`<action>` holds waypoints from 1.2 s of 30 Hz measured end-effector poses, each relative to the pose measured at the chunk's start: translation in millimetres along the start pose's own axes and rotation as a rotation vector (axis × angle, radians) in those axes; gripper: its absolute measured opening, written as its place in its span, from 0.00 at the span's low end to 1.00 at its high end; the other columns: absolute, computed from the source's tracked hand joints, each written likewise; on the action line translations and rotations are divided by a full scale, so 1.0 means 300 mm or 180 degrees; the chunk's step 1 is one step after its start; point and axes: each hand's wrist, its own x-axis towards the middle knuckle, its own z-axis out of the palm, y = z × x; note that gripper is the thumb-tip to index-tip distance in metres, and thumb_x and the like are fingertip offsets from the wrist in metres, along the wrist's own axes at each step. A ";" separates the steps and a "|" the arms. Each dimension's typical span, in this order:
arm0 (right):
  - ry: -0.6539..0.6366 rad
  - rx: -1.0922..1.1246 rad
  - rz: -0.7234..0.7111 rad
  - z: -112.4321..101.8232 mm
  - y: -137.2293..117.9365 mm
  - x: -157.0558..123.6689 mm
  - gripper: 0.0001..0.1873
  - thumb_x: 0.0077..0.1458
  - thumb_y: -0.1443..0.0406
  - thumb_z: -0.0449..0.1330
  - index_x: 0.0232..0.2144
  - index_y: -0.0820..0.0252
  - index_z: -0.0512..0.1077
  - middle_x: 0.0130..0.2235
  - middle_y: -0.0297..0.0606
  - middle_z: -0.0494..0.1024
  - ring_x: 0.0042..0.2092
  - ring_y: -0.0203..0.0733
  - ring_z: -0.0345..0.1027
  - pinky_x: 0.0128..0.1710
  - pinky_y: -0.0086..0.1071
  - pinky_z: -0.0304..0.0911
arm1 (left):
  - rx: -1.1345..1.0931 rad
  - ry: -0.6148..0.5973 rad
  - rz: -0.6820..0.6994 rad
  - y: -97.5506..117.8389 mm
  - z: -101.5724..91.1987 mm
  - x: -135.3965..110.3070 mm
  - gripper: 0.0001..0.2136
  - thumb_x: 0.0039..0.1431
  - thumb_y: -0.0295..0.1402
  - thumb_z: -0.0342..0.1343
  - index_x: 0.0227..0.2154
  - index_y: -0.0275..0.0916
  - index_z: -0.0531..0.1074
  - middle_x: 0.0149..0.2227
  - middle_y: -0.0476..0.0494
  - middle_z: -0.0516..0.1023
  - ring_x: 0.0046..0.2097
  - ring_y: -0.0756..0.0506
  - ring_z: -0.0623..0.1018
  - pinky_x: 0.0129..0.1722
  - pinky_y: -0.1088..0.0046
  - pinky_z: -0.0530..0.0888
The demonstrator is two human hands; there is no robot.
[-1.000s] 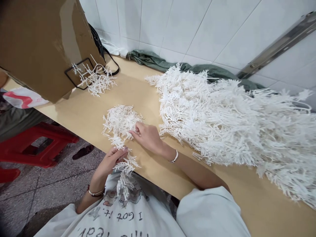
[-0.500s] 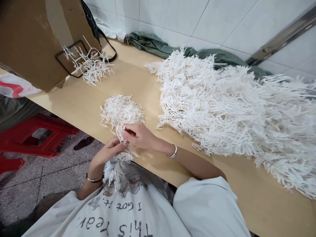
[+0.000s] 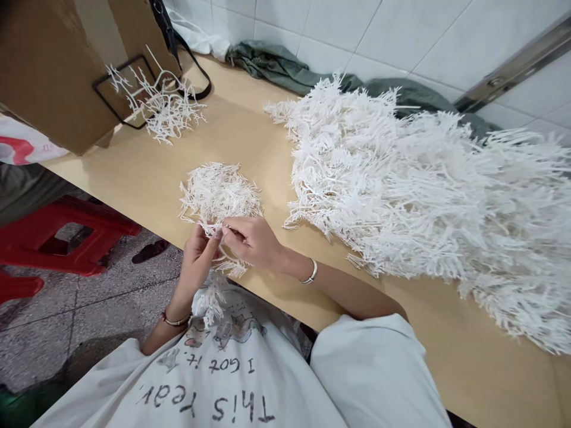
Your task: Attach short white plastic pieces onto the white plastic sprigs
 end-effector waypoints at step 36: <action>0.0568 0.2235 0.0626 0.094 -0.001 -0.041 0.21 0.62 0.53 0.46 0.21 0.58 0.53 0.19 0.26 0.52 0.20 0.29 0.48 0.21 0.25 0.49 | -0.1890 -0.0255 -0.0563 0.001 0.045 0.010 0.13 0.44 0.39 0.64 0.23 0.37 0.65 0.16 0.56 0.60 0.17 0.57 0.60 0.16 0.81 0.58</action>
